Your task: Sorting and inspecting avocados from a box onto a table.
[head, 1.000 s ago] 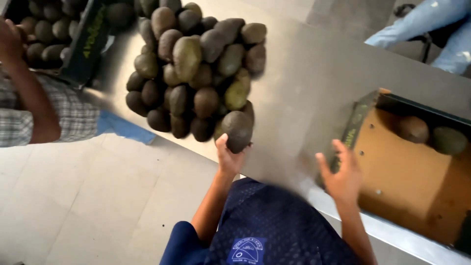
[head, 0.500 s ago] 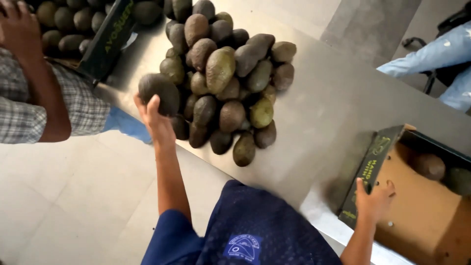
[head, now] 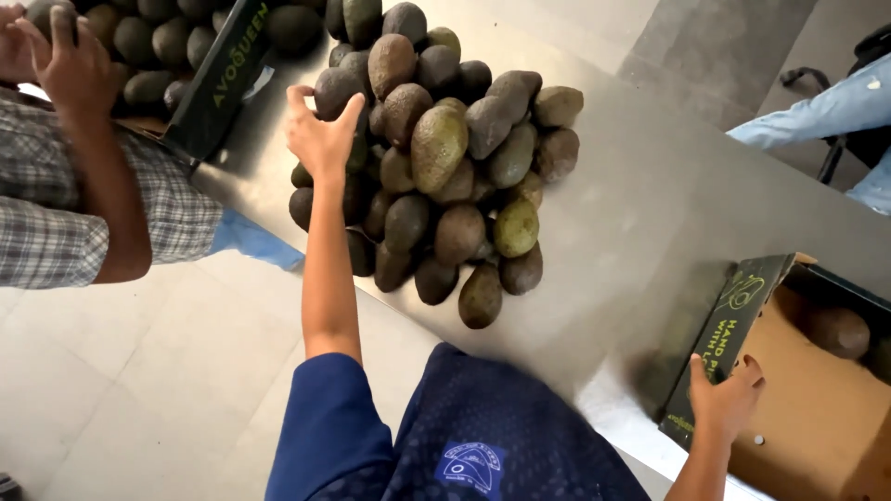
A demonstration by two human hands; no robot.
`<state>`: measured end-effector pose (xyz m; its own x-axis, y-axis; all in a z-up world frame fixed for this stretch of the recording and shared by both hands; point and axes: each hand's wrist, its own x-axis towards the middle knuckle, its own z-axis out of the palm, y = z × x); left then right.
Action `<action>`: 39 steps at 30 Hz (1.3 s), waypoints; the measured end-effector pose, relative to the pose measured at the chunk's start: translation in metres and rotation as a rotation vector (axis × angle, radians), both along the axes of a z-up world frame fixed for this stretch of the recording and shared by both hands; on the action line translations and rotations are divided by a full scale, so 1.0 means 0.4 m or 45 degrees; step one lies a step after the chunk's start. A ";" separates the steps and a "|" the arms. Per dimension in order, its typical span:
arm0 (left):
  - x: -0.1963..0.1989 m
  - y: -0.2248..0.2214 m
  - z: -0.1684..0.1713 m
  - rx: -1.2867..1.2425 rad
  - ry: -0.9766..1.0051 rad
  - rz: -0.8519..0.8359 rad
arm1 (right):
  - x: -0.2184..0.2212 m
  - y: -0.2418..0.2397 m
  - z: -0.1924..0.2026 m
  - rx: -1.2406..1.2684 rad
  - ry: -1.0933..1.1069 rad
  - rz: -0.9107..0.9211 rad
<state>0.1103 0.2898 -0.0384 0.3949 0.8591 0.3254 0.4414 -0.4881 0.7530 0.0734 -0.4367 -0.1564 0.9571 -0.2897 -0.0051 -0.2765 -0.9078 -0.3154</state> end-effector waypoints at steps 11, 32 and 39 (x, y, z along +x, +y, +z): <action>0.068 0.006 -0.024 0.019 0.330 0.110 | 0.004 -0.024 -0.031 -0.026 -0.099 0.080; 0.095 0.028 -0.033 -0.273 0.492 0.047 | 0.011 -0.046 -0.066 -0.020 0.010 0.016; 0.077 0.015 -0.020 -0.046 0.433 0.085 | 0.009 -0.042 -0.066 -0.001 -0.077 0.101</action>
<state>0.1411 0.2959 -0.0465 0.4178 0.8955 0.1537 0.7001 -0.4251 0.5737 0.0770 -0.4536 -0.1826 0.9756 -0.2129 0.0537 -0.1841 -0.9263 -0.3286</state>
